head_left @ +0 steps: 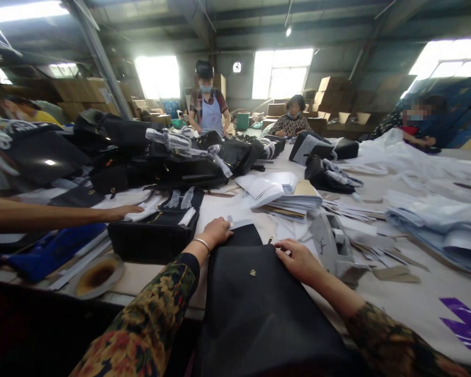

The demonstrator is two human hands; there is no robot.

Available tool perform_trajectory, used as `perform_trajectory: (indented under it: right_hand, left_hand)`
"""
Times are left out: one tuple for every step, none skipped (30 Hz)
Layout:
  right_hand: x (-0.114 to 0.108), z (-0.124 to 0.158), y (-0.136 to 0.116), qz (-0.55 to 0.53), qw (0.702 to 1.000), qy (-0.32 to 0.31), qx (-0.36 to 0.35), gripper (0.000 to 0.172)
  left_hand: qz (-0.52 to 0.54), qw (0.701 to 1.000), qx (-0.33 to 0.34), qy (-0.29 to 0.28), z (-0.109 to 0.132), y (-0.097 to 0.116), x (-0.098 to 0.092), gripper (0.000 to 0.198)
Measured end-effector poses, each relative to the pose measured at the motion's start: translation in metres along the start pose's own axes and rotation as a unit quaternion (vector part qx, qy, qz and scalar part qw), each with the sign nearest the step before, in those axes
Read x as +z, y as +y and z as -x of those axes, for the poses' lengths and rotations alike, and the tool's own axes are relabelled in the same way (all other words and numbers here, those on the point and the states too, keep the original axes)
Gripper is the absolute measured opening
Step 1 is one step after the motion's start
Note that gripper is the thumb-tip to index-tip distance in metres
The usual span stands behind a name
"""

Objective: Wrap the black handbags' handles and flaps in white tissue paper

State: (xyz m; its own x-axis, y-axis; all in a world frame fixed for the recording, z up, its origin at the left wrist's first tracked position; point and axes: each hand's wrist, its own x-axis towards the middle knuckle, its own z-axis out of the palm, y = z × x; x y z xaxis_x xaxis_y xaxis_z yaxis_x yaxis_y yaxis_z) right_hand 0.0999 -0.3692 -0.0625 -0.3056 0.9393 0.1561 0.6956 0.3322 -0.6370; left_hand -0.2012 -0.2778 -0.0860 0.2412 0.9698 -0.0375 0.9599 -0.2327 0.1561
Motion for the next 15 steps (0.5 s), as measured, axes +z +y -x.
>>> perform_trajectory:
  right_hand:
    - [0.002, -0.009, 0.0, 0.022, 0.999, -0.01, -0.03, 0.033]
    - [0.004, -0.019, 0.001, 0.048, 0.997, -0.026, -0.056, 0.035]
    - [0.006, -0.029, 0.002, 0.075, 0.993, -0.048, -0.077, 0.039]
    - [0.008, -0.039, 0.004, 0.101, 0.987, -0.08, -0.093, 0.044]
    - [0.008, -0.048, 0.006, 0.124, 0.98, -0.117, -0.102, 0.049]
    - [0.008, -0.057, 0.008, 0.147, 0.971, -0.158, -0.106, 0.053]
    - [0.008, -0.065, 0.01, 0.169, 0.959, -0.198, -0.109, 0.053]
    - [0.006, -0.071, 0.012, 0.188, 0.948, -0.232, -0.112, 0.051]
    - [0.005, -0.077, 0.013, 0.203, 0.938, -0.257, -0.115, 0.047]
    - [0.003, -0.081, 0.013, 0.216, 0.93, -0.272, -0.118, 0.043]
    - [0.002, -0.084, 0.012, 0.225, 0.926, -0.279, -0.121, 0.038]
    - [0.001, -0.086, 0.011, 0.231, 0.923, -0.282, -0.122, 0.035]
    - [0.0, -0.087, 0.01, 0.234, 0.922, -0.284, -0.123, 0.033]
    - [-0.001, -0.088, 0.008, 0.239, 0.919, -0.287, -0.124, 0.032]
    - [-0.001, -0.088, 0.006, 0.244, 0.917, -0.289, -0.126, 0.031]
  left_hand:
    - [-0.003, 1.0, -0.003, 0.005, 0.002, -0.001, 0.001, 0.03]
    - [-0.005, 1.0, -0.009, 0.012, 0.004, -0.002, 0.001, 0.026]
    - [-0.006, 1.0, -0.018, 0.021, 0.005, -0.003, 0.001, 0.025]
    - [-0.005, 0.999, -0.03, 0.032, 0.006, -0.005, 0.001, 0.026]
    - [-0.003, 0.998, -0.044, 0.045, 0.006, -0.006, 0.001, 0.027]
    - [0.0, 0.996, -0.062, 0.06, 0.006, -0.007, -0.001, 0.028]
    - [0.003, 0.994, -0.081, 0.077, 0.006, -0.009, -0.002, 0.03]
    - [0.008, 0.99, -0.101, 0.097, 0.006, -0.01, -0.005, 0.031]
    - [0.012, 0.986, -0.12, 0.116, 0.007, -0.01, -0.008, 0.033]
    - [0.017, 0.982, -0.135, 0.134, 0.009, -0.011, -0.011, 0.033]
    - [0.024, 0.978, -0.146, 0.149, 0.012, -0.011, -0.013, 0.033]
    - [0.032, 0.975, -0.153, 0.16, 0.017, -0.01, -0.015, 0.033]
    - [0.041, 0.973, -0.156, 0.166, 0.024, -0.009, -0.016, 0.032]
    - [0.048, 0.972, -0.155, 0.168, 0.031, -0.007, -0.017, 0.031]
    - [0.061, 0.972, -0.152, 0.168, 0.04, -0.005, -0.016, 0.031]
